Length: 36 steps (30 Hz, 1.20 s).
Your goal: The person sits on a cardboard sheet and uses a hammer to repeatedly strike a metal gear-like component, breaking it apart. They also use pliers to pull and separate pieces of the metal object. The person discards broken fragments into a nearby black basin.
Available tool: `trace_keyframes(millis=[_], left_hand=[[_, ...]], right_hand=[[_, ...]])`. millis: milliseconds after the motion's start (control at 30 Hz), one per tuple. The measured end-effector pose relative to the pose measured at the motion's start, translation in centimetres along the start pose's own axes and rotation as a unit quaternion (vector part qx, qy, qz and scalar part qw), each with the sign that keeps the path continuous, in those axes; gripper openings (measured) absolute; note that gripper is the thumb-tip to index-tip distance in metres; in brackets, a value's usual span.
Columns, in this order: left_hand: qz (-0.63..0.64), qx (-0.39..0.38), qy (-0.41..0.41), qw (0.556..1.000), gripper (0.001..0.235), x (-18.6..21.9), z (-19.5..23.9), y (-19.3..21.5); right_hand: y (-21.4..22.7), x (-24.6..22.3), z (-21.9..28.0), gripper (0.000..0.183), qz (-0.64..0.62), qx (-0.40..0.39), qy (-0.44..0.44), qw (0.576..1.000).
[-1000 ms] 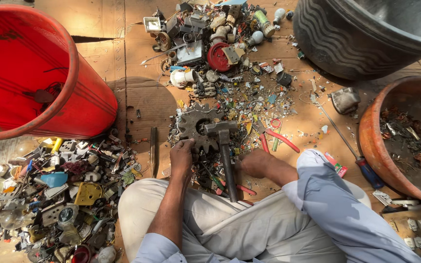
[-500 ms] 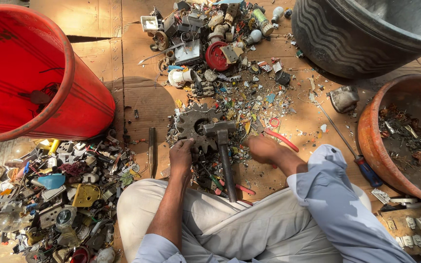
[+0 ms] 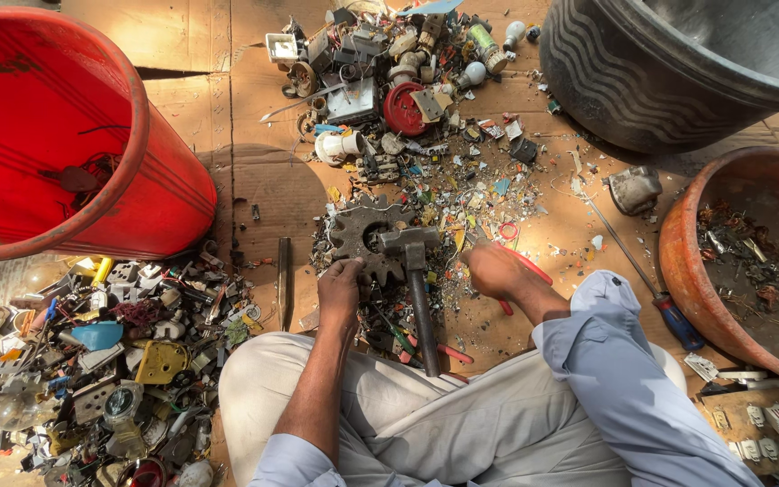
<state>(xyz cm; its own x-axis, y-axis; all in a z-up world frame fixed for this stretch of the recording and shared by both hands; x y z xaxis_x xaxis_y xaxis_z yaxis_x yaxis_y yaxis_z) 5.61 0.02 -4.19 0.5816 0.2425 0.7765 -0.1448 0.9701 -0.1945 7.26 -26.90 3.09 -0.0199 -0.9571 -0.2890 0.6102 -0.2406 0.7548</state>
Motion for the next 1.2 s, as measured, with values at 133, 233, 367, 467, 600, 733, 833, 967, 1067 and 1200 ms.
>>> trace_keyframes(millis=[133, 233, 367, 467, 600, 733, 833, 967, 1067, 1200], left_hand=[[-0.025, 0.018, -0.005, 1.0, 0.015, 0.0, 0.0, 0.2], [-0.192, 0.076, -0.143, 0.968, 0.014, 1.4, 0.7, 0.4], [-0.343, 0.146, -0.31, 0.875, 0.016, 3.4, 2.5, -0.4], [-0.229, 0.161, -0.213, 0.936, 0.024, 3.0, 1.6, 1.4], [-0.033, 0.134, -0.076, 0.987, 0.028, 1.2, -0.1, 2.2], [-0.035, 0.105, -0.081, 0.991, 0.026, 0.9, -0.1, 1.3], [-0.041, 0.098, -0.068, 0.992, 0.024, 1.0, 0.2, 1.1], [-0.03, 0.091, -0.054, 0.994, 0.022, 1.1, 0.3, 1.4], [-0.032, 0.093, -0.049, 0.994, 0.021, 1.0, 0.1, 1.2], [-0.026, 0.086, -0.047, 0.995, 0.021, 0.8, 0.0, 0.9]], right_hand=[[0.6, -1.9, 0.7, 0.037, -0.023, -0.025, -0.041, 0.999], [2.0, -2.1, 0.5, 0.025, -0.029, 0.036, -0.053, 0.998], [-0.2, -2.4, -0.7, 0.029, -0.057, 0.118, 0.107, 0.986], [-5.5, -1.5, -1.5, 0.062, -0.078, -0.021, 0.143, 0.986], [-5.4, 0.8, -3.4, 0.044, -0.098, -0.078, 0.132, 0.983], [-0.5, 2.7, -3.2, 0.053, -0.077, 0.096, 0.035, 0.992], [0.1, 0.1, -4.1, 0.044, -0.024, 0.189, 0.125, 0.974], [-2.2, -3.8, -1.5, 0.039, 0.047, 0.083, 0.141, 0.985], [-4.7, -5.5, 2.7, 0.052, 0.118, -0.142, 0.084, 0.979], [-3.9, -4.5, 2.8, 0.05, 0.024, -0.095, 0.122, 0.988]])
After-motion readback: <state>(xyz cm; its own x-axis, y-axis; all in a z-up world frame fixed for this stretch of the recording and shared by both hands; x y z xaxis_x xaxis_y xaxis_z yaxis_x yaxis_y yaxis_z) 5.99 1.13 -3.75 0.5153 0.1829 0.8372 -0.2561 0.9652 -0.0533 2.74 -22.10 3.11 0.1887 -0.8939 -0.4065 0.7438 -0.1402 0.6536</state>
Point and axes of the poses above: each hand's wrist, its own z-axis away from the middle knuckle, its own y-axis out of the back of the hand, x = y × z, the point moved 7 cm from there along -z, towards the middle knuckle, and after that the axes turned 11 degrees about -z, right-handed, at the moved point
